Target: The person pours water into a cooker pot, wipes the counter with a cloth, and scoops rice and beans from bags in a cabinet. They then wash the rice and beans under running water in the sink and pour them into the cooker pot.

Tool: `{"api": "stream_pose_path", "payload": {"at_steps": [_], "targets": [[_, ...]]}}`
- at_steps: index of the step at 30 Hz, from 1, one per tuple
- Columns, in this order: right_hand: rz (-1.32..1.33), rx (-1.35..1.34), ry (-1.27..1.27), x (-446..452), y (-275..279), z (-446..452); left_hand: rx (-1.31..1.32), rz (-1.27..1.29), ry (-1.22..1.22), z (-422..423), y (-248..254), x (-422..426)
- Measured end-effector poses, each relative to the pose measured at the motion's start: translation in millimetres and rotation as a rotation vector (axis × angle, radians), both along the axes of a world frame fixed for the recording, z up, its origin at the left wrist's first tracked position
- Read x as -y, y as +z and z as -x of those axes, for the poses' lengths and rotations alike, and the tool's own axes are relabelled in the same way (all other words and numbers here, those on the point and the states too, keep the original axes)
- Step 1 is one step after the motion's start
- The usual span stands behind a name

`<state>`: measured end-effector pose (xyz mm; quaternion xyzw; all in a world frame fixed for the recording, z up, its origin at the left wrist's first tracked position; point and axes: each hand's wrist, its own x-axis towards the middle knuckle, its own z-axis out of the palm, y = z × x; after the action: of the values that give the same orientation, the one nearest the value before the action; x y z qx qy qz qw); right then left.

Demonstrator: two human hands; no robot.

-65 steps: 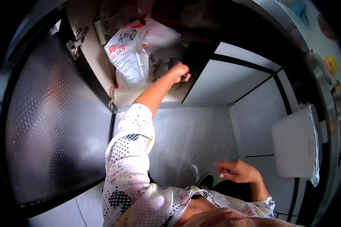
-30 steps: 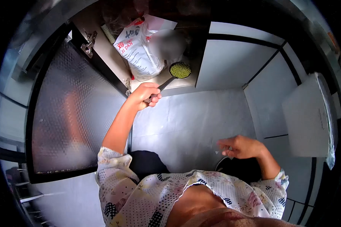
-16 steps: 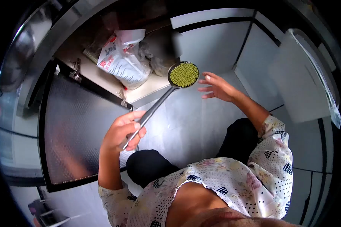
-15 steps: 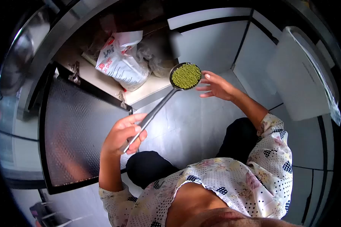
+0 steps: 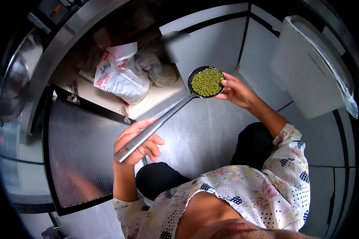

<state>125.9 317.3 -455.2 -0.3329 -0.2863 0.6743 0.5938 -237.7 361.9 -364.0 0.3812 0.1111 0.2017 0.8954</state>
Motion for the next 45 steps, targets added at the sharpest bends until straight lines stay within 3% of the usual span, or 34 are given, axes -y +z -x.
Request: {"api": "stream_pose_path", "payload": {"at_steps": [2,5,8,19,23,25,28,31,34,45], "targets": [[0.006,0.005,-0.045,3,4,-1,0.098,-0.083,0.123,-5,-16,-3],[-0.038,0.011,-0.079,4,6,-3,-0.129,-0.496,0.374,-18,-21,-1],[-0.048,0.015,-0.1,6,8,-5,-0.213,-0.82,0.43,-24,-30,-11],[-0.228,0.011,-0.117,8,0,-7,-0.107,-0.718,0.745,-57,2,-15],[-0.398,-0.187,0.057,6,-6,-14,-0.134,-0.638,0.847,-57,24,-21],[-0.275,-0.245,-0.004,14,0,-9,-0.094,-0.63,0.871,-54,38,-22],[-0.264,-0.258,0.101,1,-39,-7,-0.075,-0.652,0.897,-49,65,-30],[-0.022,-0.003,0.069,5,-55,1,-0.024,-0.71,0.977,-60,110,-23],[-0.017,0.105,0.145,0,-73,4,0.07,-0.765,1.001,-67,151,-41],[-0.076,0.345,0.445,0,-75,8,0.464,-0.914,0.655,-230,278,-64]]}}
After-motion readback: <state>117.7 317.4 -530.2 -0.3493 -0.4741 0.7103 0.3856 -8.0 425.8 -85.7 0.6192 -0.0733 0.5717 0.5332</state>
